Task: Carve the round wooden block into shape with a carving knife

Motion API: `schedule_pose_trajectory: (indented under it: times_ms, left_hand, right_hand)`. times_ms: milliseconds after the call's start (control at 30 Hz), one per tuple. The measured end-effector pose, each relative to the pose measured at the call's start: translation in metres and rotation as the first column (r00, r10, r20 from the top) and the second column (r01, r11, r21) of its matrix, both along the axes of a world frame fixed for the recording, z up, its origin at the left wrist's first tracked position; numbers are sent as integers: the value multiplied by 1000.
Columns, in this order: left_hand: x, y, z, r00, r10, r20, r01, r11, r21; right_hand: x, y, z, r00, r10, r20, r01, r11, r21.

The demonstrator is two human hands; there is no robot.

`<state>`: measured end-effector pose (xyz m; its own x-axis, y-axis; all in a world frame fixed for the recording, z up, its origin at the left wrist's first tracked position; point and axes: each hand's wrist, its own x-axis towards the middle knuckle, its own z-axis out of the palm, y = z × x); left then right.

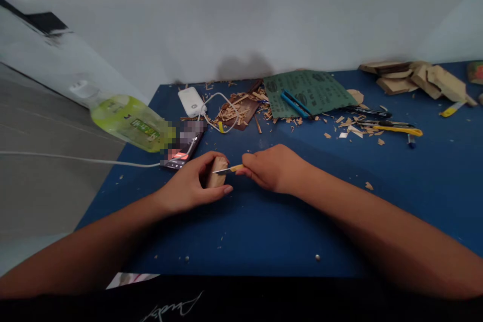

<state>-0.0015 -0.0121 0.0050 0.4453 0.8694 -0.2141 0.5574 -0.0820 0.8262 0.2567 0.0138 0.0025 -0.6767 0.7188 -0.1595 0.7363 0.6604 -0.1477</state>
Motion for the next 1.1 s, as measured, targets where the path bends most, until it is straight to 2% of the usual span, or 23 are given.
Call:
schedule_pose_trajectory:
  times_ms: [100, 167, 267, 367, 500, 667, 867, 1000, 1100]
  left_hand:
    - [-1, -1, 7, 999, -4, -36, 5, 999, 33]
    - [-1, -1, 8, 999, -4, -43, 6, 999, 43]
    - [-2, -1, 6, 997, 52, -58, -48, 997, 65]
    - [-1, -1, 2, 988, 122, -92, -111, 987, 118]
    - [2, -4, 0, 987, 130, -95, -114, 981, 155]
    - [2, -6, 3, 987, 122, -103, -106, 983, 150]
    - [-1, 4, 0, 977, 134, -165, -117, 987, 113]
    - [-1, 6, -1, 983, 120, -137, -111, 991, 72]
    - [-1, 2, 6, 990, 105, -96, -100, 993, 61]
  right_hand:
    - [11, 12, 3, 984, -168, 57, 164, 984, 65]
    - [19, 19, 3, 972, -232, 39, 227, 967, 115]
    - [21, 17, 1, 981, -191, -24, 193, 977, 92]
    - [11, 5, 0, 994, -60, -86, 61, 998, 1]
    - [-2, -10, -2, 990, 17, -141, -23, 999, -41]
    - [-3, -8, 2, 997, -28, -69, 26, 999, -31]
    - [-4, -3, 11, 985, -159, 70, 155, 985, 71]
    - [-5, -3, 7, 982, -169, 78, 158, 978, 133]
    - [4, 7, 1, 959, -268, 89, 247, 950, 193]
